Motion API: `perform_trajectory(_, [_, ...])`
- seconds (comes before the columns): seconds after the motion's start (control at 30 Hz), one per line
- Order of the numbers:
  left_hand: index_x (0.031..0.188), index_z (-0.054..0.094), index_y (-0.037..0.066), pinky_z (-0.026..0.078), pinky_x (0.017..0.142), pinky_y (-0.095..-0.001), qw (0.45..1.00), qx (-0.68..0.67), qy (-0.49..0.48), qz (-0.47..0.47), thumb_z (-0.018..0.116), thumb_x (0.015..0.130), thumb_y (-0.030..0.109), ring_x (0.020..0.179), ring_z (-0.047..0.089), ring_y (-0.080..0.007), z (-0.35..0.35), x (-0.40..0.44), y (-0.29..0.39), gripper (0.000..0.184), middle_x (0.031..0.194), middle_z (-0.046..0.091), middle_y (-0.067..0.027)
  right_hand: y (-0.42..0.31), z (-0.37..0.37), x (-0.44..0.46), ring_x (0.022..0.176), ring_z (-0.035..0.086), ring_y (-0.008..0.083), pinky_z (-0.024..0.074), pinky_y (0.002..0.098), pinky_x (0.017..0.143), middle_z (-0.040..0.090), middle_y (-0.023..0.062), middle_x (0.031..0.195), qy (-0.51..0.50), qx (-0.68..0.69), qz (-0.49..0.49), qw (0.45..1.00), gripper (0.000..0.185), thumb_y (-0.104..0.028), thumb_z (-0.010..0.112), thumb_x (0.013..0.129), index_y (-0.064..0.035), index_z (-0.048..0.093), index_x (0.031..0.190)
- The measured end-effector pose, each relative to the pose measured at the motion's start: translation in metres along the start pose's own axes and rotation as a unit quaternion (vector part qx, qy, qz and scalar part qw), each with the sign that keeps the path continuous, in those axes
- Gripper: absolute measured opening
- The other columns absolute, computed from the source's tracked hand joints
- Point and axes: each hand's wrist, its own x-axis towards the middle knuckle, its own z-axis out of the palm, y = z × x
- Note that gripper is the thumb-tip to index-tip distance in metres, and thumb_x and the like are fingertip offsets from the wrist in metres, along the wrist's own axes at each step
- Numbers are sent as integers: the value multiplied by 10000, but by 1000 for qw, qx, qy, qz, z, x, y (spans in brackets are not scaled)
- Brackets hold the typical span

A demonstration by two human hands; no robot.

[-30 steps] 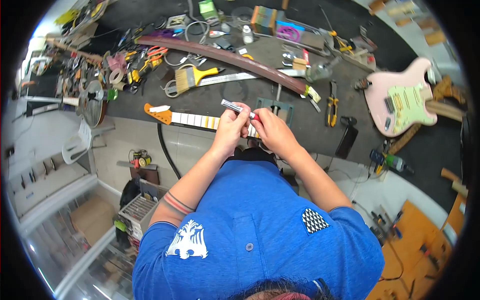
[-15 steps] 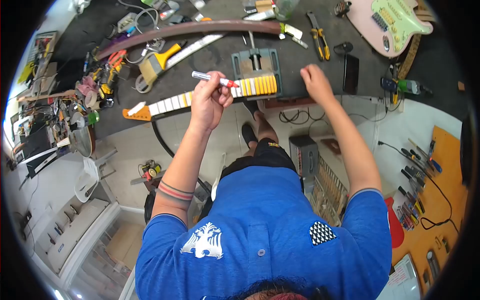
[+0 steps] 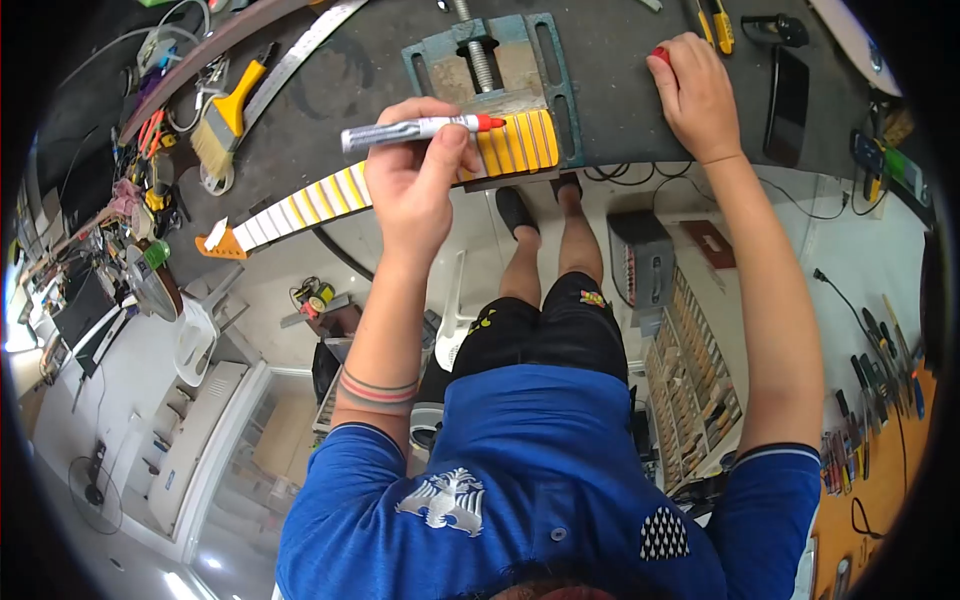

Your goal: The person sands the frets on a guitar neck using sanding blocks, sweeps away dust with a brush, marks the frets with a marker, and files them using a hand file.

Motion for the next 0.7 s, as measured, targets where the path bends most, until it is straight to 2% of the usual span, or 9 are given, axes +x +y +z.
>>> perform_trajectory(0.07, [1196,599,-26,534,669,-253,997,56,-5,44,670,1052,76,783,683,-154,15,-5,-3,190,1006,694,-113,-1,-1,-1,955,610,365,501,456,858,620,134,990,-1,-4,2,1000,195,-216,668,1028,-27,620,1039])
perform_trajectory(0.1, [1173,593,-36,554,672,-243,995,70,-29,68,681,1028,21,788,699,-151,19,-3,-8,179,1016,697,-126,-4,-2,0,962,609,372,500,457,862,619,139,1001,0,-5,1,1000,192,-209,663,1031,-24,616,1043])
perform_trajectory(0.2, [1075,645,-13,517,622,-252,942,253,-52,214,763,959,10,717,642,-130,26,8,-11,167,917,702,-95,-1,1,-2,981,620,374,507,439,882,638,142,1035,4,-7,2,1000,196,-205,662,1040,-14,627,1070])
perform_trajectory(0.23, [1067,644,-12,509,595,-254,938,256,-51,226,767,947,0,693,635,-134,28,11,-13,173,899,702,-95,1,1,-3,987,627,372,510,429,890,648,141,1046,7,-7,3,1000,201,-206,663,1044,-11,635,1082])
perform_trajectory(0.33, [1043,642,-7,484,516,-260,926,263,-51,267,780,911,-29,619,614,-148,35,19,-16,193,847,701,-95,-17,-17,8,895,570,402,461,482,844,562,168,898,-17,14,33,999,128,-139,647,951,-40,570,920])
perform_trajectory(0.37, [1044,641,-3,479,498,-264,916,272,-57,291,785,904,-30,621,620,-147,35,22,-20,202,843,702,-105,-13,-13,5,905,565,404,465,480,844,552,173,920,-13,10,26,1000,156,-156,662,955,-34,566,938])
perform_trajectory(0.43, [1042,643,-6,477,501,-260,917,286,-61,273,782,908,-29,619,618,-145,36,21,-17,194,841,701,-108,-4,-7,0,924,556,407,472,476,843,533,183,963,-5,0,10,1000,216,-189,693,963,-21,558,976])
perform_trajectory(0.7, [1019,658,-12,463,519,-246,912,313,-72,254,776,911,-33,621,601,-131,41,23,-9,162,838,700,-110,-1,-7,-1,921,562,393,478,470,839,537,173,943,-2,12,12,1000,201,-174,704,947,-26,570,971])
